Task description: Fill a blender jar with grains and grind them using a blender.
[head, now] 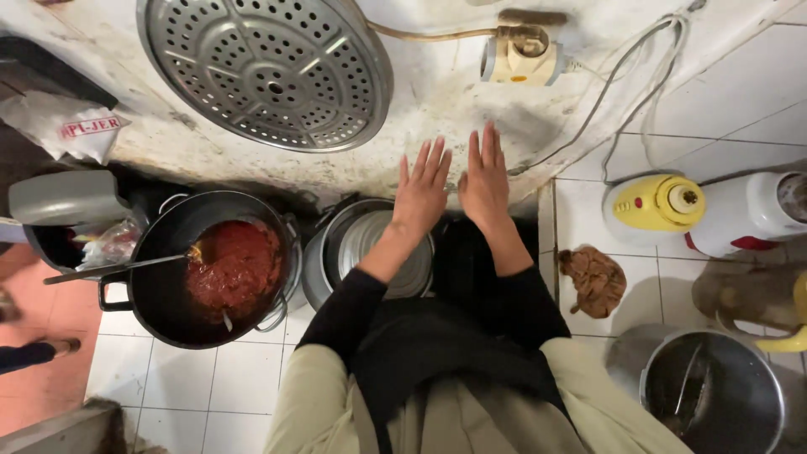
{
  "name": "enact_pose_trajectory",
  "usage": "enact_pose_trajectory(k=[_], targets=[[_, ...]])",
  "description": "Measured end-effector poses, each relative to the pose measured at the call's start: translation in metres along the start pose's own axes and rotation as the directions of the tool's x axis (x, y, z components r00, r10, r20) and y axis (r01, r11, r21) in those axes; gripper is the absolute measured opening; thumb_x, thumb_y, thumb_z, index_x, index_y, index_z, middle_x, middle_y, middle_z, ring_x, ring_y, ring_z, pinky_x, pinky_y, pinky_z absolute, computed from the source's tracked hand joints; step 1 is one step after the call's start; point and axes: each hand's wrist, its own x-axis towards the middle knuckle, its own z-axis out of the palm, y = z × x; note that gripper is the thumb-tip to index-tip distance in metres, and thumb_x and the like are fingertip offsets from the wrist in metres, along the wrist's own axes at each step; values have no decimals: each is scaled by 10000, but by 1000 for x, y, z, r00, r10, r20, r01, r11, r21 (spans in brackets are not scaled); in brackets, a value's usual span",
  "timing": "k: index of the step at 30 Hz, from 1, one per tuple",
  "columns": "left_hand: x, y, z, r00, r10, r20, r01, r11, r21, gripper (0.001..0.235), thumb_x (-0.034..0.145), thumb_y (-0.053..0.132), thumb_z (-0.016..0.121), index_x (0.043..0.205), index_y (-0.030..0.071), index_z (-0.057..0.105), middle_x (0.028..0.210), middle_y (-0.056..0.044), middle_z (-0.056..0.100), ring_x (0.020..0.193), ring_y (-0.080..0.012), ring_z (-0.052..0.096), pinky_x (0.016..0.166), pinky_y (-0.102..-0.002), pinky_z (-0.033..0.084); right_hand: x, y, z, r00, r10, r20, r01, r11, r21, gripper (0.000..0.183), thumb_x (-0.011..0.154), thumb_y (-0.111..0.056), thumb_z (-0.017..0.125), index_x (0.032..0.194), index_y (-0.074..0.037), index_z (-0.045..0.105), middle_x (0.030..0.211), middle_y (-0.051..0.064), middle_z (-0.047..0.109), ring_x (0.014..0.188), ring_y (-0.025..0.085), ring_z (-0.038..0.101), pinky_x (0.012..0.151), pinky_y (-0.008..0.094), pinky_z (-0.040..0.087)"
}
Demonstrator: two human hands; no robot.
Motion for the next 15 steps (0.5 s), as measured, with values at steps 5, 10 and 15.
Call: enact_pose_trajectory(k=[5,10,15], targets=[[57,-14,7,987,41,-155,7,956,294,799,928,231,661,1627,85,302,1737,-86,132,1603,-271,161,1243,-587,227,38,-1,15,985,-64,-158,44,991,-125,628,1005,53,582,1593,39,360,1723,281,163,1608,440,208,1264,524,312],[98,-37,34,996,-20,-81,45,948,316,804,931,197,609,1640,70,252,1725,-104,107,1565,-298,197,1240,-544,227,57,14,39,983,-106,-153,88,989,-122,669,956,93,522,1596,81,326,1705,326,83,1584,503,158,1245,594,310],[87,-29,29,996,-76,53,61,965,255,856,884,206,607,1647,39,258,1716,-86,121,1530,-305,248,1230,-552,223,46,25,42,997,-64,-53,56,988,-146,659,958,39,566,1589,64,378,1695,326,46,1567,535,169,1115,681,342]])
